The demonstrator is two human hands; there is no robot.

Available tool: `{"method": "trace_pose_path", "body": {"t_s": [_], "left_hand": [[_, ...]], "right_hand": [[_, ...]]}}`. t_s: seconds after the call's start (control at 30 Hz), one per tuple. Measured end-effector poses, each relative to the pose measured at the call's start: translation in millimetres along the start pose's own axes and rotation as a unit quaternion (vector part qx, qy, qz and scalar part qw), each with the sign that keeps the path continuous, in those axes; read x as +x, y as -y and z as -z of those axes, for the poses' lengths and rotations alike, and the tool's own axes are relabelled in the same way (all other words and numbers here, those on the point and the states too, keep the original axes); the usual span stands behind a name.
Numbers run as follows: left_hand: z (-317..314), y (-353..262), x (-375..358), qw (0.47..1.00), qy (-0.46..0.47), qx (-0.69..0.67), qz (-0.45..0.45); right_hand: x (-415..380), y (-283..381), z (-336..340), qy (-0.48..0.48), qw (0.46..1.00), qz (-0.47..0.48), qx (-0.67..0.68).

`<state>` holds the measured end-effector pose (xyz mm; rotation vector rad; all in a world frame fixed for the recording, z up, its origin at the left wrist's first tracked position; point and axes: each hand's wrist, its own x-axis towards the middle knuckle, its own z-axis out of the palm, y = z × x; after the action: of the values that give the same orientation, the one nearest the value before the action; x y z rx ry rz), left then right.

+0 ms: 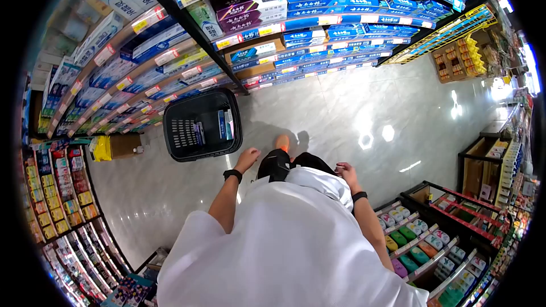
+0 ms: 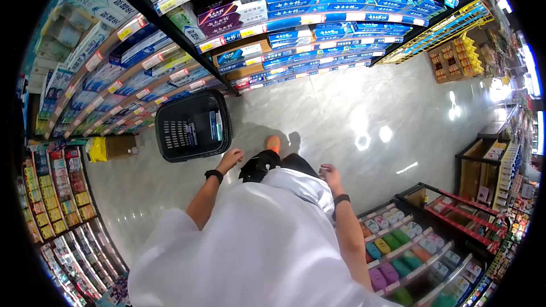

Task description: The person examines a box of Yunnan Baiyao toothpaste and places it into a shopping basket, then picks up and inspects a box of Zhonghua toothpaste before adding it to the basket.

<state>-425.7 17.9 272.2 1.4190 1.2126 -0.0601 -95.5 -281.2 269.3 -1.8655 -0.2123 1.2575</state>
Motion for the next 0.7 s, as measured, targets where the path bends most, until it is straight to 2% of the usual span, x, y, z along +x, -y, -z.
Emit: {"method": "trace_pose_path", "body": {"t_s": [0.1, 0.17, 0.23, 0.3, 0.5, 0.63, 0.7], "left_hand": [[1.3, 3.6, 9.2, 0.999, -0.023, -0.006, 0.03], [-4.3, 21.4, 8.4, 0.998, -0.034, -0.034, 0.046], [-6.5, 31.6, 7.8, 0.995, -0.054, -0.061, 0.058], [-14.7, 39.4, 2.5, 0.99, -0.041, -0.093, 0.096], [-37.5, 48.3, -16.7, 0.982, -0.066, -0.07, 0.163], [-43.5, 20.4, -7.3, 0.972, -0.1, -0.108, 0.185], [-54.0, -3.7, 3.1, 0.971, -0.11, -0.107, 0.183]], "right_hand": [[-2.1, 77.0, -2.3, 0.015, 0.999, -0.015, -0.03], [3.4, 103.8, -4.7, 0.022, 0.998, -0.019, -0.063], [18.5, 109.9, -1.4, 0.047, 0.995, -0.043, -0.073], [33.3, 115.5, 3.1, 0.076, 0.994, 0.003, -0.082], [75.5, 129.8, 23.7, 0.077, 0.981, 0.014, -0.18], [119.3, 149.6, 44.0, 0.095, 0.955, 0.072, -0.273], [138.5, 166.3, 64.8, 0.112, 0.959, 0.064, -0.251]]}}
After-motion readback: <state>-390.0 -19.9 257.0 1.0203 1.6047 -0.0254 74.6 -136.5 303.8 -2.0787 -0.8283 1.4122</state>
